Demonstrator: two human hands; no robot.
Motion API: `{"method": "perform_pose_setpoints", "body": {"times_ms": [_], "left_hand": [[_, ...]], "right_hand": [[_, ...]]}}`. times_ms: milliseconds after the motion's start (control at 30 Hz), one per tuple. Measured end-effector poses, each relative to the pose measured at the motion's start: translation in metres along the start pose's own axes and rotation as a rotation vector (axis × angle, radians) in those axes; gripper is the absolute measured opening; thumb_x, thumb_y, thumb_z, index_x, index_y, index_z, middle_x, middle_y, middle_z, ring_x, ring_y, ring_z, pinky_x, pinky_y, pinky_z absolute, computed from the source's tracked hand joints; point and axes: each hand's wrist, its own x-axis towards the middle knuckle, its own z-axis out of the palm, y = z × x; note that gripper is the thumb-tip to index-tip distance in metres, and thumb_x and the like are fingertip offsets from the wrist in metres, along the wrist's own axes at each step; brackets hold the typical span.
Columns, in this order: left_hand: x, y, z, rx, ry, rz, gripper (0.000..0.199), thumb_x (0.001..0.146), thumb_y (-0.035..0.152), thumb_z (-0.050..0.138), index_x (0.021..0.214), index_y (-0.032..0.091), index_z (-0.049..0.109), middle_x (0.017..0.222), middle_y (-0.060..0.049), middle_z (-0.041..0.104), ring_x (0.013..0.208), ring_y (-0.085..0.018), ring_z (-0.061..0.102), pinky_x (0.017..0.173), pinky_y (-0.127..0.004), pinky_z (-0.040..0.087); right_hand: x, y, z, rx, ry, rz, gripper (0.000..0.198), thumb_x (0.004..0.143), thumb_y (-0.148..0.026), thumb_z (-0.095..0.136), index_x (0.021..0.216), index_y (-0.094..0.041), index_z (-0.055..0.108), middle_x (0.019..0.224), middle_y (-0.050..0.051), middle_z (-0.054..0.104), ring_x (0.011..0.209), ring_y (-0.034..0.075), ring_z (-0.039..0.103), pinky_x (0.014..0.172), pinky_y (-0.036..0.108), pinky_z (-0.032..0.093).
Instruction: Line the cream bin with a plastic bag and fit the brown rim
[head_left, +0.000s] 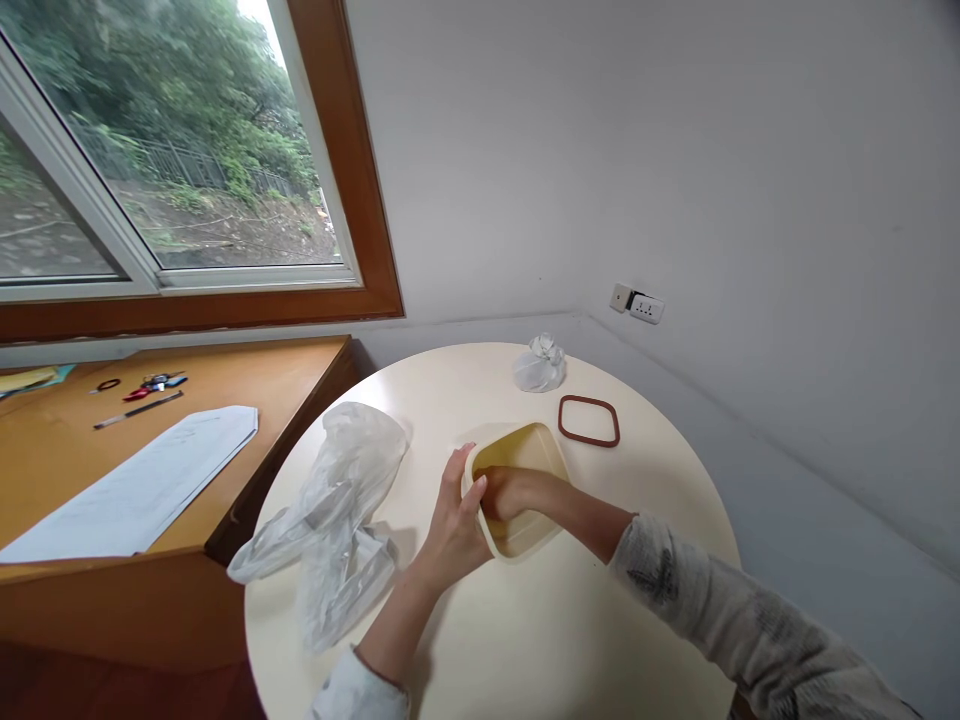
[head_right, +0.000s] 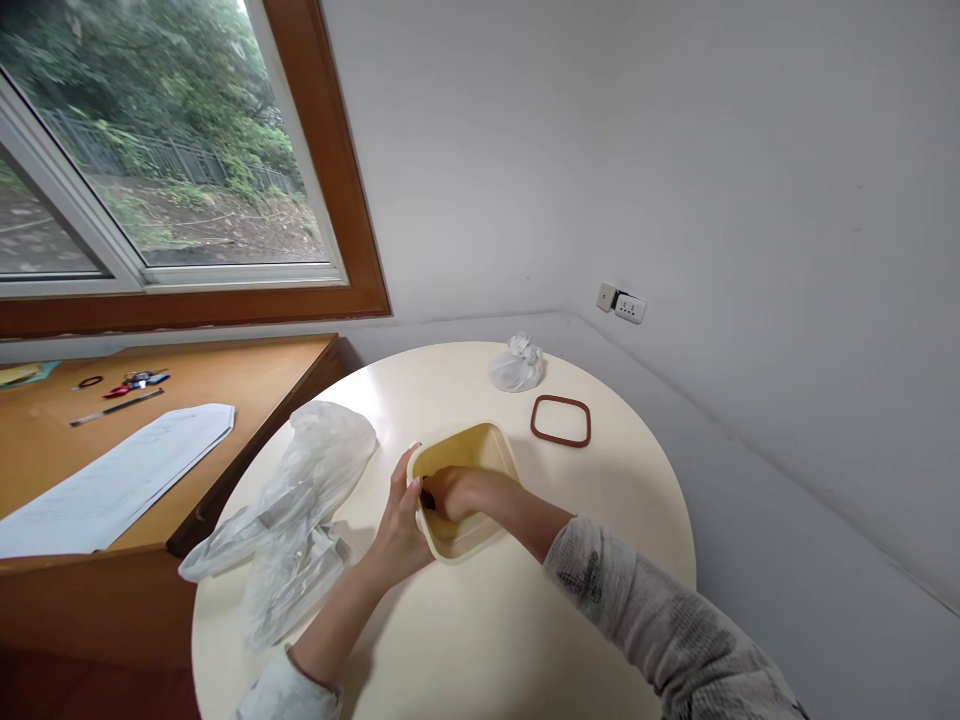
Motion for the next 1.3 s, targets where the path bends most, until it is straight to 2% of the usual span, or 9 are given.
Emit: {"method": "perform_pose_setpoints", "body": {"times_ms": [133, 200, 433, 533, 633, 767, 933, 1100, 1300], "left_hand": [[-0.001, 0.0, -0.002, 0.027, 0.0, -0.029, 0.11, 0.06, 0.009, 0.072, 0.138, 0.036, -0.001, 0.143, -0.017, 0.005, 0.131, -0.036, 0.016, 0.093, -0.057, 0.034], [-0.001, 0.0, -0.002, 0.045, 0.003, -0.028, 0.11, 0.06, 0.008, 0.072, 0.138, 0.036, -0.001, 0.143, -0.018, 0.006, 0.131, -0.036, 0.016, 0.093, -0.056, 0.033], [0.0, 0.001, -0.002, 0.059, 0.021, -0.036, 0.112, 0.059, 0.022, 0.077, 0.138, 0.036, -0.001, 0.142, -0.017, 0.008, 0.131, -0.035, 0.016, 0.095, -0.055, 0.034], [0.0, 0.002, -0.002, 0.058, 0.014, -0.038, 0.11, 0.061, 0.021, 0.076, 0.138, 0.036, 0.0, 0.142, -0.017, 0.009, 0.131, -0.035, 0.017, 0.094, -0.054, 0.035], [-0.001, 0.002, -0.002, 0.06, 0.011, -0.036, 0.108, 0.062, 0.017, 0.074, 0.138, 0.035, 0.001, 0.143, -0.017, 0.009, 0.131, -0.035, 0.018, 0.094, -0.054, 0.036], [-0.001, 0.002, -0.001, 0.051, 0.017, -0.041, 0.108, 0.061, 0.012, 0.072, 0.139, 0.034, 0.001, 0.143, -0.017, 0.008, 0.131, -0.037, 0.017, 0.093, -0.056, 0.035], [0.0, 0.001, 0.0, 0.082, 0.022, -0.02, 0.101, 0.064, 0.009, 0.068, 0.138, 0.034, 0.004, 0.143, -0.017, 0.008, 0.131, -0.036, 0.02, 0.093, -0.057, 0.036], [0.001, 0.001, -0.001, 0.089, 0.02, -0.049, 0.102, 0.064, 0.02, 0.073, 0.138, 0.033, 0.004, 0.142, -0.018, 0.008, 0.13, -0.037, 0.019, 0.093, -0.056, 0.036], [0.002, 0.001, -0.001, 0.069, 0.025, -0.063, 0.107, 0.06, 0.027, 0.077, 0.138, 0.034, 0.004, 0.142, -0.019, 0.009, 0.131, -0.037, 0.019, 0.093, -0.055, 0.036]], "right_hand": [[-0.023, -0.005, -0.01, 0.023, -0.074, -0.012, 0.004, 0.068, -0.017, 0.052, 0.068, -0.018, 0.056, 0.067, 0.0, 0.056, 0.059, 0.013, 0.051, 0.051, 0.023, 0.042], [-0.041, -0.008, -0.015, 0.038, -0.076, -0.024, 0.01, 0.073, -0.018, 0.045, 0.07, -0.017, 0.055, 0.068, 0.002, 0.057, 0.057, 0.013, 0.05, 0.048, 0.023, 0.039], [-0.1, -0.019, -0.019, 0.115, 0.015, -0.09, 0.026, 0.072, -0.008, 0.036, 0.081, -0.018, 0.058, 0.079, 0.003, 0.061, 0.069, 0.014, 0.052, 0.057, 0.023, 0.039], [-0.094, -0.016, -0.011, 0.087, 0.086, -0.058, 0.02, 0.073, -0.009, 0.038, 0.074, -0.015, 0.057, 0.074, 0.004, 0.06, 0.064, 0.013, 0.051, 0.055, 0.023, 0.037], [-0.07, -0.009, -0.003, 0.046, 0.099, -0.036, 0.014, 0.074, -0.015, 0.043, 0.075, -0.013, 0.057, 0.071, 0.005, 0.059, 0.059, 0.012, 0.049, 0.049, 0.021, 0.035], [-0.038, -0.003, -0.003, -0.032, 0.033, 0.004, 0.017, 0.074, -0.017, 0.046, 0.086, -0.015, 0.058, 0.08, 0.005, 0.061, 0.061, 0.013, 0.053, 0.049, 0.021, 0.038], [-0.023, -0.005, -0.007, -0.138, -0.031, 0.049, 0.02, 0.072, -0.012, 0.046, 0.085, -0.016, 0.061, 0.083, 0.006, 0.064, 0.068, 0.016, 0.058, 0.054, 0.023, 0.042], [-0.041, -0.013, -0.012, -0.241, -0.046, 0.148, 0.022, 0.071, -0.013, 0.049, 0.089, -0.013, 0.061, 0.085, 0.011, 0.065, 0.072, 0.024, 0.061, 0.054, 0.028, 0.042], [-0.107, -0.024, -0.016, -0.28, 0.039, 0.095, 0.023, 0.073, -0.01, 0.045, 0.087, -0.015, 0.062, 0.08, 0.009, 0.066, 0.069, 0.022, 0.062, 0.056, 0.028, 0.043]]}}
